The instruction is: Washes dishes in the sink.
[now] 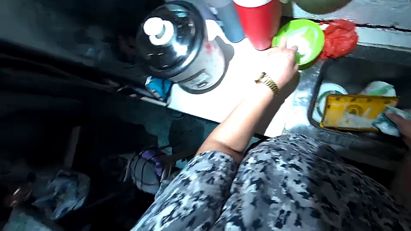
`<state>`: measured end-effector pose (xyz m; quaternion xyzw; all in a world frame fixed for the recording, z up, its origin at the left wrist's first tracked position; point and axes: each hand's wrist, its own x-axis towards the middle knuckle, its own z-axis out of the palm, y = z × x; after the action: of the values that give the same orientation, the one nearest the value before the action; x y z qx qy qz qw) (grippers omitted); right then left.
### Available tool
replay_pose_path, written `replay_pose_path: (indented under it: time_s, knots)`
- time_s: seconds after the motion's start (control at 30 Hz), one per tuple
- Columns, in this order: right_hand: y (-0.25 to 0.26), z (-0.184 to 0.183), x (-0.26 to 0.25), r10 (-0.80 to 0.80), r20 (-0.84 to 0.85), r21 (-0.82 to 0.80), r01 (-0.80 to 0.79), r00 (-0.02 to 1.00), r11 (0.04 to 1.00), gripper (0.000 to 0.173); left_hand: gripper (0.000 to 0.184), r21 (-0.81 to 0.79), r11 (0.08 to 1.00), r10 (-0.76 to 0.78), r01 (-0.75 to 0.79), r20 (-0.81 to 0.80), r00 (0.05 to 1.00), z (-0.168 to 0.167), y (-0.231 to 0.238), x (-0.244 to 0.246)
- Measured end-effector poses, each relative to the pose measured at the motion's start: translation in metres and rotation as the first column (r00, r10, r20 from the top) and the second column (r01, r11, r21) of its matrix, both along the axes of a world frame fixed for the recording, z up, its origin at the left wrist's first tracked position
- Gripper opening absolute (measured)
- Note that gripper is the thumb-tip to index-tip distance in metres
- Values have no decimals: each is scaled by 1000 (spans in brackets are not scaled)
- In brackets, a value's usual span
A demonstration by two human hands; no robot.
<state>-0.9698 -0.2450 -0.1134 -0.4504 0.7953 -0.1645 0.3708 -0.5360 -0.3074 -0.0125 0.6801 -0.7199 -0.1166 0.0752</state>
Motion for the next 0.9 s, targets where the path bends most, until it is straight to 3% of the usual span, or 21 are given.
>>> replay_pose_path:
  time_s: [0.1,0.2,0.3,0.37,0.43,0.53,0.7,0.73,0.83,0.9]
  knots:
    - [10,16,10,25,-13,-58,-26,1000,998,53,52,-110,992,-62,66,39,997,4,14,-14]
    - [0,2,3,69,33,-49,-68,997,997,55,50,-280,934,-236,221,-23,971,-3,26,-39]
    - [-6,-6,-1,81,109,-14,-80,991,997,56,51,-102,942,-337,321,-297,894,-21,36,-76]
    - [-6,-10,0,50,195,-14,-48,979,999,51,66,99,950,-208,294,-502,840,-44,40,-101]
    - [-6,-11,3,27,247,-10,-26,969,1000,46,84,302,915,-33,268,-605,795,-64,41,-123]
    - [-9,-12,6,-3,269,20,-2,963,1000,41,95,595,776,202,210,-550,811,-67,38,-150]
    - [-3,-3,1,-136,321,88,114,937,990,44,95,681,708,341,186,-561,754,-70,30,-155]
    - [-1,0,0,-145,342,97,118,929,988,44,89,705,682,390,193,-574,720,-70,30,-152]
    - [0,8,3,-104,402,102,68,910,992,42,50,763,598,647,244,-640,414,-62,31,-152]
    - [-1,10,7,-93,427,115,48,900,992,40,46,754,596,700,275,-656,281,-47,30,-151]
